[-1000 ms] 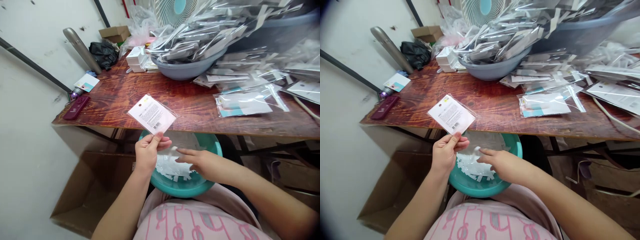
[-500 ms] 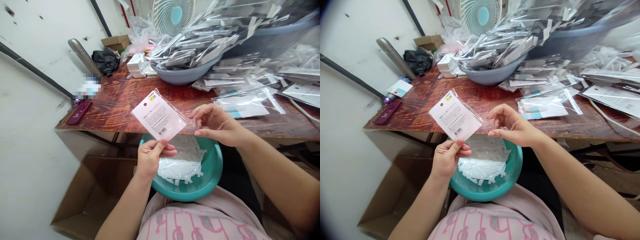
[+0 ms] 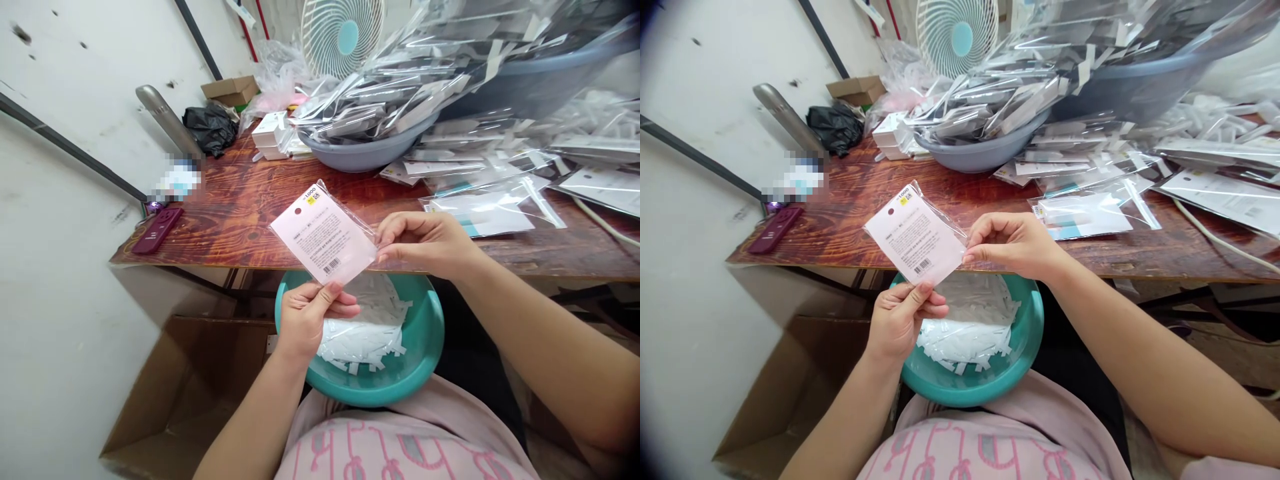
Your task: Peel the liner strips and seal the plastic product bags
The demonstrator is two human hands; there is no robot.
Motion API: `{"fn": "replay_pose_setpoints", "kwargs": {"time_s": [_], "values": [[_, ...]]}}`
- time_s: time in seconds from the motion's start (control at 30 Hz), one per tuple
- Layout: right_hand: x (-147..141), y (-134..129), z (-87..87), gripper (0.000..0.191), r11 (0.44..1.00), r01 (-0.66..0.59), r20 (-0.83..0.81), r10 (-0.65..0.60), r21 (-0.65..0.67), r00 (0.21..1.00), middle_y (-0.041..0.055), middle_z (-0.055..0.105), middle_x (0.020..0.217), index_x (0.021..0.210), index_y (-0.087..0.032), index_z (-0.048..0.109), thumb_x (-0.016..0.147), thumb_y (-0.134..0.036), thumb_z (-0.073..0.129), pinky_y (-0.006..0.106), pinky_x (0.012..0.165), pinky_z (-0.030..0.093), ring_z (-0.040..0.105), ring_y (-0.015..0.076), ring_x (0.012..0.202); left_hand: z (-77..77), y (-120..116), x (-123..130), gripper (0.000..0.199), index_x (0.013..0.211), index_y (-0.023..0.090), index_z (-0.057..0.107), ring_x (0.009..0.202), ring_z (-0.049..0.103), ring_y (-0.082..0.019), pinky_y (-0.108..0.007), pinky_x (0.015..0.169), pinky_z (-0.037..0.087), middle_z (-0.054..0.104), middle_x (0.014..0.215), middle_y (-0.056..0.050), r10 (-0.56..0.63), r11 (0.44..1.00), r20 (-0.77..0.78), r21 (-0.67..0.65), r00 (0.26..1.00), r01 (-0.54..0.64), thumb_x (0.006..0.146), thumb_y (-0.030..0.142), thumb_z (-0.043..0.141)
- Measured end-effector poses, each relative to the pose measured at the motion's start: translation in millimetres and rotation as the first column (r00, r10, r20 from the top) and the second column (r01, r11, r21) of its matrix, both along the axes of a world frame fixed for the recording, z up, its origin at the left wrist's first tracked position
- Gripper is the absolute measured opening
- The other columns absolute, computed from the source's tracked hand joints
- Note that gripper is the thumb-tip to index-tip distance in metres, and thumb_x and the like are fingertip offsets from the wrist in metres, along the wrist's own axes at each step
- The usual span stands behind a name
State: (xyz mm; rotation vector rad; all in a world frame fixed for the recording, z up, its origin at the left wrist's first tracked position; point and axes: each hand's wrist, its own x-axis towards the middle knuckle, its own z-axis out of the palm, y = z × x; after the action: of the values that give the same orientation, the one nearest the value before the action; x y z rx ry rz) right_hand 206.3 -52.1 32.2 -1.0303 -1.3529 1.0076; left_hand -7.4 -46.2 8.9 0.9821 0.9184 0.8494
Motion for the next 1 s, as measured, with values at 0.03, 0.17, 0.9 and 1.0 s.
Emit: {"fn": "replay_pose_setpoints", "kwargs": {"time_s": [0.03,0.17,0.9,1.0], "values": [[-1.2,-0.3,0.4,0.02,1.0,0.031,-0.009,-0.031,-0.003,0.999,0.0004,0.064,0.071,0.064,-0.019,0.064,0.061,-0.03,0.08,0.029,0.063,0.053,0.061,0.0133,0.069,0.4,-0.3,0.6,0.025,0.061,0.014,0.069,0.051,0.068,-0.017,-0.024,0.052,0.056,0.071,0.06,-0.005,0.003,1.0,-0.003,0.001,1.0,-0.003,0.072,0.036,0.073],[-5.5,-1.6,3.2,0.02,0.99,0.143,-0.046,-0.143,0.0,0.989,0.0003,0.065,0.067,0.062,-0.018,0.065,0.058,-0.029,0.081,0.027,0.058,0.052,0.061,0.0121,0.063,3.1,-2.4,4.3,0.024,0.062,0.014,0.07,0.051,0.067,-0.017,-0.024,0.053,0.056,0.071,0.06,-0.005,0.036,0.999,-0.003,0.008,0.999,-0.036,0.072,0.036,0.072],[-48.8,-4.8,-22.7,0.023,0.821,0.571,-0.03,-0.571,0.0,0.821,-0.0015,0.055,0.069,0.068,-0.021,0.051,0.068,-0.028,0.072,0.027,0.055,0.048,0.052,0.0117,0.061,-1.6,-4.1,17.0,0.017,0.07,0.013,0.072,0.06,0.068,-0.016,-0.029,0.07,0.056,0.073,0.066,-0.004,0.211,0.976,0.073,-0.063,0.975,-0.206,0.067,0.029,0.076],[-48.2,-7.6,-27.9,0.024,0.81,0.578,0.079,-0.585,0.093,0.807,-0.0003,0.052,0.081,0.091,-0.023,0.049,0.075,-0.027,0.065,0.027,0.056,0.048,0.054,0.0121,0.065,-3.6,-3.3,16.5,0.018,0.07,0.013,0.072,0.059,0.068,-0.016,-0.03,0.07,0.055,0.072,0.065,-0.005,0.223,0.972,0.06,-0.095,0.973,-0.217,0.066,0.03,0.076]]}}
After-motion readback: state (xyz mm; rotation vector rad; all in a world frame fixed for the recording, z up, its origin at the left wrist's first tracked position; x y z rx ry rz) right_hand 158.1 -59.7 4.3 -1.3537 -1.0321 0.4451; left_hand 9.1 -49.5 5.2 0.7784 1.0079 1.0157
